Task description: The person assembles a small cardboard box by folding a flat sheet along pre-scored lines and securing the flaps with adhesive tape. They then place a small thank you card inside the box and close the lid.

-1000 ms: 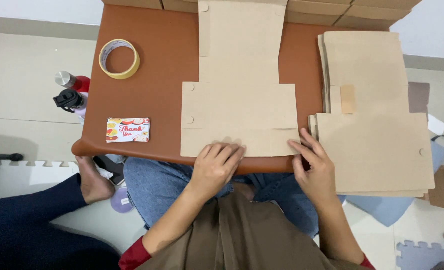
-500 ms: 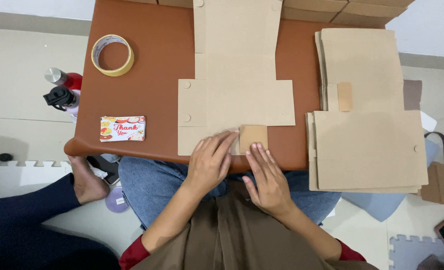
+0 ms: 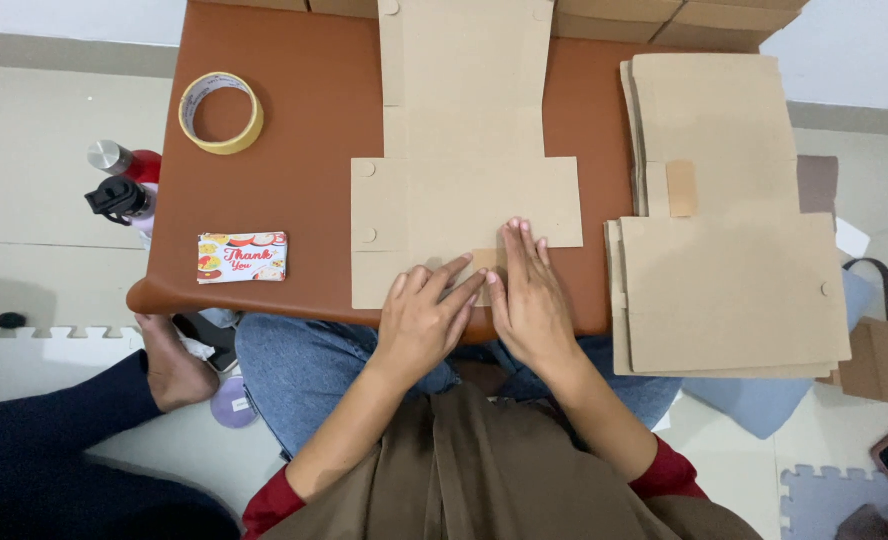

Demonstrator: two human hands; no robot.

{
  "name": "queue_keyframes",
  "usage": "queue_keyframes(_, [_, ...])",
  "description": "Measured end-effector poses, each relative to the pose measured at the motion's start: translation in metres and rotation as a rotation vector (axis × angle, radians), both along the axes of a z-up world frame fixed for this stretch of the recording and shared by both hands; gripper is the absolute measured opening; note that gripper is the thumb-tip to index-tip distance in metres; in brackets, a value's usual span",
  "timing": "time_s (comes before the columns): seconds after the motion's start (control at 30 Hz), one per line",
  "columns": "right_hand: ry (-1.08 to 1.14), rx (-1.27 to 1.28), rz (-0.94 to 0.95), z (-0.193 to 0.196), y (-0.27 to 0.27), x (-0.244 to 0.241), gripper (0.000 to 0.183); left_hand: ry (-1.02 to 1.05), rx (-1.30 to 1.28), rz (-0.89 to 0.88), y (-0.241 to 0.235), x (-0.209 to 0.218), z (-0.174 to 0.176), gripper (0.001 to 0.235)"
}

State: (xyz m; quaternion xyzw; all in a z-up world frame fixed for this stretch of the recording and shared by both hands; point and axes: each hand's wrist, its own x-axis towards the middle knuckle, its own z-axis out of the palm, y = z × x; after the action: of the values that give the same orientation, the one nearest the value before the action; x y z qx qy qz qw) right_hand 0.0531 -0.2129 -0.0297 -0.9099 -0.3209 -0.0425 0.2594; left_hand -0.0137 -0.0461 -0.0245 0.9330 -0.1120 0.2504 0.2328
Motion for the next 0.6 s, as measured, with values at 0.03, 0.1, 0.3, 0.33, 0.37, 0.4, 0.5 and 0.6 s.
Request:
queue_keyframes(0.03, [-0.001,0.002,0.002,-0.003,-0.001,0.000,0.053,-0.001,0.002,0.002,0.000,0.000,0.000,0.025])
queue_keyframes(0.1, [-0.071,-0.022,-0.001,-0.010,-0.002,-0.001,0.055,-0.003,-0.015,0.004,0.000,0.000,-0.001,0.024])
queue_keyframes(0.3, [-0.160,-0.095,0.002,-0.012,-0.017,-0.038,0.057,-0.002,-0.018,0.008,-0.001,0.000,-0.002,0.024])
queue_keyframes(0.33, [-0.160,-0.099,0.004,-0.013,-0.019,-0.045,0.057,-0.002,-0.022,0.009,-0.001,0.001,0.000,0.024])
queue_keyframes(0.37, [-0.179,-0.106,0.007,-0.015,-0.021,-0.051,0.058,-0.005,-0.032,0.015,-0.002,0.002,0.001,0.023])
queue_keyframes(0.4, [-0.200,-0.112,0.015,-0.016,-0.023,-0.057,0.059,-0.009,-0.041,0.025,-0.002,0.002,0.003,0.023])
queue_keyframes(0.5, [-0.298,-0.093,0.009,-0.017,-0.022,-0.061,0.055,-0.029,-0.010,0.051,-0.005,0.003,-0.005,0.025])
queue_keyframes(0.6, [-0.339,-0.077,-0.006,-0.014,-0.023,-0.058,0.049,-0.042,-0.005,0.083,-0.004,-0.003,-0.007,0.038])
